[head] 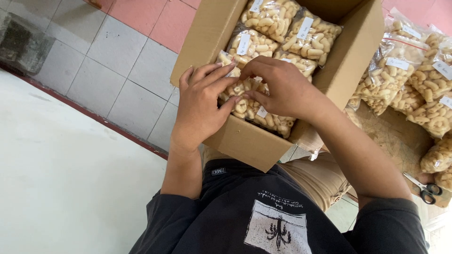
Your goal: Packing small plastic bags of snacks into a cardboard box and arranging them neatly in layers.
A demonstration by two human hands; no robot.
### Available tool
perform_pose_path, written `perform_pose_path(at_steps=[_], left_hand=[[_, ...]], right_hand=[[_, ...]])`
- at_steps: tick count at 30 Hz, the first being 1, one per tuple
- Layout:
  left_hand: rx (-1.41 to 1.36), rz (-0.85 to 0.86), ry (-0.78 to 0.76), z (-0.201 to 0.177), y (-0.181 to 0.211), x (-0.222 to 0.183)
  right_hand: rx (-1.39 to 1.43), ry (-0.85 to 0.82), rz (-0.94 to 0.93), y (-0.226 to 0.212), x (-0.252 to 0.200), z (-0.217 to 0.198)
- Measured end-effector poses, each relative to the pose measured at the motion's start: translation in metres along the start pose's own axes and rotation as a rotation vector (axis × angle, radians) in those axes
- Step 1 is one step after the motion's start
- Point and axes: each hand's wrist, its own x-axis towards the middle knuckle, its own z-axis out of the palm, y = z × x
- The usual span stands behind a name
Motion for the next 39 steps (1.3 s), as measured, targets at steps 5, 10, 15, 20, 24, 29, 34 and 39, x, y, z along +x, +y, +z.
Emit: perform_pose_path(at_steps=[5, 10, 15, 20, 24, 29, 34, 39], left_hand=[[-0.053, -0.044, -0.055, -0.004, 0.005, 0.002], [-0.087, -0.06, -0.069, -0.008, 0.01, 0.001], [0.005, -0.006, 0.011, -0.008, 0.023, -0.001], [0.057, 0.019, -0.024, 0.003, 0.016, -0.002], [0.052, 0.024, -0.002, -0.001, 0.03, 0.0], [-0.055, 0.144, 0.082, 0.018, 0.07, 0.01], [-0.421, 0.256, 0.061, 0.047, 0.138, 0.012], [-0.71, 0.387, -0.109, 0.089, 0.198, 0.001]], right_hand=[[0.012, 0.043, -0.033, -0.003, -0.006, 0.001], [0.011, 0.054, -0.056, -0.015, -0.013, -0.007], [-0.023, 0.113, -0.123, -0.008, -0.025, 0.004], [0.028, 0.148, -0.15, -0.007, -0.03, 0.008], [0.071, 0.202, -0.153, -0.017, -0.047, -0.004], [0.201, 0.463, -0.161, -0.011, -0.087, -0.016], [0.289, 0.696, -0.074, 0.011, -0.154, -0.028], [0.403, 0.992, 0.225, 0.055, -0.225, -0.002]])
